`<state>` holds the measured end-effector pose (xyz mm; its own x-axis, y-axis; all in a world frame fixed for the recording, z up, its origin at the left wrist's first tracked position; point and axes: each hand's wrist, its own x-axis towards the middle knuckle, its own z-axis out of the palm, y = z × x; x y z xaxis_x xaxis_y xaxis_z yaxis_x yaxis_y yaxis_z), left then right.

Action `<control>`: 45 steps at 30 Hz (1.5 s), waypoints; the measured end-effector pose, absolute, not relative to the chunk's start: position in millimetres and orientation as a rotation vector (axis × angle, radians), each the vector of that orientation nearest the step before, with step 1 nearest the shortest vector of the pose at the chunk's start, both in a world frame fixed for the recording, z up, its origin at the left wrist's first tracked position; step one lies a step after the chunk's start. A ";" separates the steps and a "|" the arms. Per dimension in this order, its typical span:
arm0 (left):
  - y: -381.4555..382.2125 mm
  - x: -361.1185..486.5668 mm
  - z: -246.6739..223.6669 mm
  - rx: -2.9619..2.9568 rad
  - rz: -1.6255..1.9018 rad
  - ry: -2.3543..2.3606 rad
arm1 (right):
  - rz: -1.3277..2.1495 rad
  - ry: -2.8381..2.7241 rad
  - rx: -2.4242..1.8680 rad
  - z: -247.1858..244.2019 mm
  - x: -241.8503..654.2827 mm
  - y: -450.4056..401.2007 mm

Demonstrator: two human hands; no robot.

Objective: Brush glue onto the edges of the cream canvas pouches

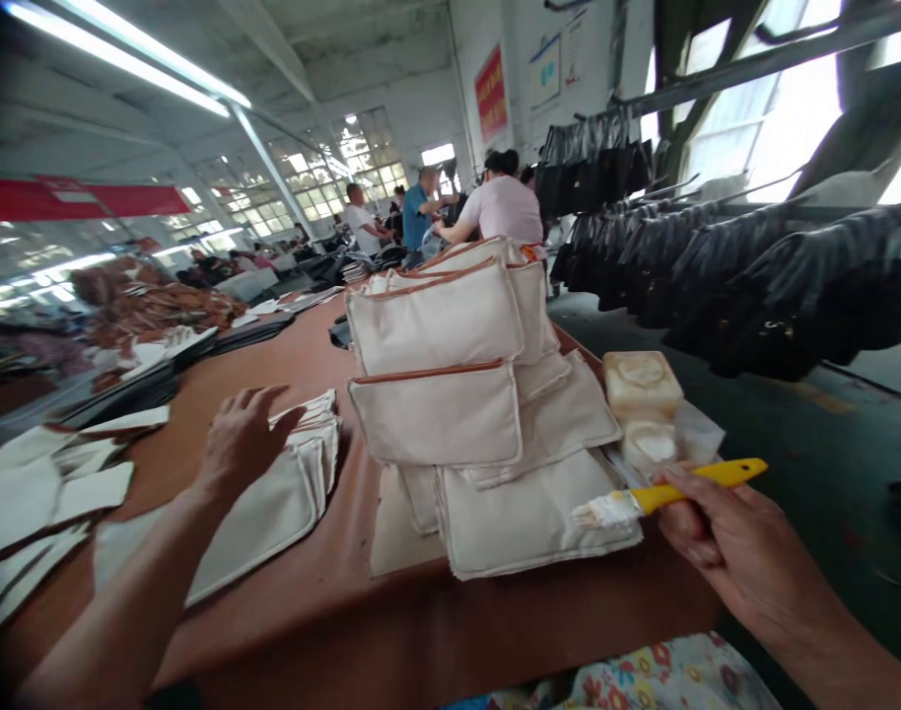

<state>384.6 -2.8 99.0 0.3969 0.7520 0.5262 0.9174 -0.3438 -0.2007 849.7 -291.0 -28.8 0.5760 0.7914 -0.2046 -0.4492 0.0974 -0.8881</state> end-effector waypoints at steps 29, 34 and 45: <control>-156.6 640.1 67.6 -3.791 -0.396 -1.391 | 0.453 -0.875 -1.077 43.5 863.9 -271.3; -163.5 636.1 61.6 -3.840 -0.356 -1.554 | 0.389 -0.848 -1.085 44.9 866.5 -280.7; -177.1 630.8 46.7 -3.823 -0.613 -1.208 | 0.551 -0.738 -1.054 31.7 870.2 -274.3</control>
<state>630.8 -177.1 46.7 0.8203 0.5720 -0.0065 0.3324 -0.4674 0.8191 870.2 -274.3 31.7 0.6406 0.7176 0.2732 -0.0589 0.4007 -0.9143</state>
